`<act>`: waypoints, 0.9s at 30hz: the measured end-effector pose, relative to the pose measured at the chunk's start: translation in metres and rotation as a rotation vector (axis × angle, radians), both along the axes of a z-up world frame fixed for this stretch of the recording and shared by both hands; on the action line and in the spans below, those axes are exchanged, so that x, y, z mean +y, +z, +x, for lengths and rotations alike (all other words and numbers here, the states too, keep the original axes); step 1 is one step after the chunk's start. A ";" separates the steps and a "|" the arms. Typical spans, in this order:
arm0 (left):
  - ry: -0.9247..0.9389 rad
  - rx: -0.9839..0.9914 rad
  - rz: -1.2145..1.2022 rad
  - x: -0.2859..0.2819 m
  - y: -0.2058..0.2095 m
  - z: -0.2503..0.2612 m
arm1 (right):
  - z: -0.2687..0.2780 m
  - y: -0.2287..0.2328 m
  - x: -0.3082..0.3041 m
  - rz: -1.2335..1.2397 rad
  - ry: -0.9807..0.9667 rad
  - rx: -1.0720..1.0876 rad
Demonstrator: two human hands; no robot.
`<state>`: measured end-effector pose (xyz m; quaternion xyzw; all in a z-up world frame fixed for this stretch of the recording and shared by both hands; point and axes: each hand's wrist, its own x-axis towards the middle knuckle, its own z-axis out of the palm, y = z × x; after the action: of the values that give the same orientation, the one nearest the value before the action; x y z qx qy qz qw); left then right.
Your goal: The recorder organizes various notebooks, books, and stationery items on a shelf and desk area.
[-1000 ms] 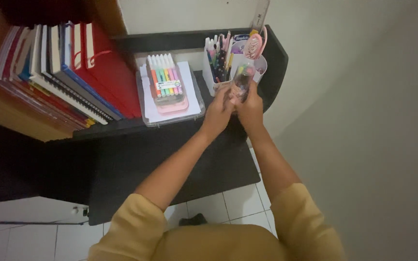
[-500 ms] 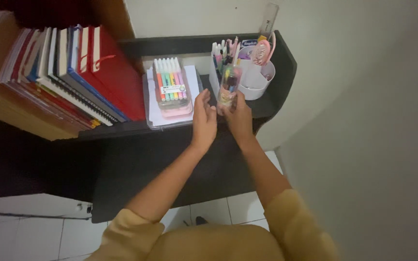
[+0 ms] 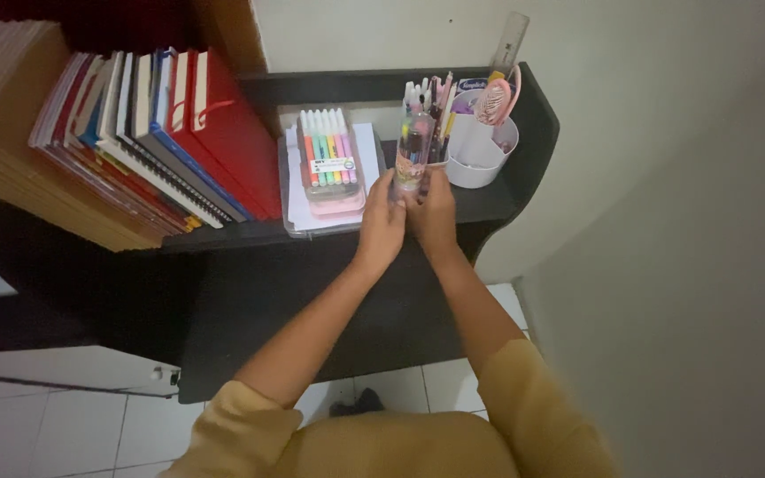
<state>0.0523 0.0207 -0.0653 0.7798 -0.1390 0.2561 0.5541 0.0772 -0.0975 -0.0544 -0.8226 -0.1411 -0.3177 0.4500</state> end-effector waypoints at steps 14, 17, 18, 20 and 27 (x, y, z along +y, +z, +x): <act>0.024 0.062 0.350 0.012 0.028 -0.023 | -0.010 0.001 -0.002 0.115 0.071 0.012; 0.068 0.027 0.577 0.016 0.035 -0.029 | -0.010 -0.001 -0.001 0.220 0.103 0.098; 0.098 0.004 0.711 0.016 0.035 -0.030 | -0.009 -0.004 0.000 0.248 0.124 0.124; 0.109 -0.061 0.721 0.017 0.022 -0.023 | -0.009 -0.003 0.000 0.237 0.110 0.114; 0.069 -0.018 0.707 0.016 0.033 -0.028 | -0.004 -0.016 -0.009 0.268 0.100 0.119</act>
<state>0.0241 0.0371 -0.0323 0.9254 -0.1973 0.2176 0.2396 0.0728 -0.1066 -0.0702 -0.7644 -0.1113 -0.2617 0.5786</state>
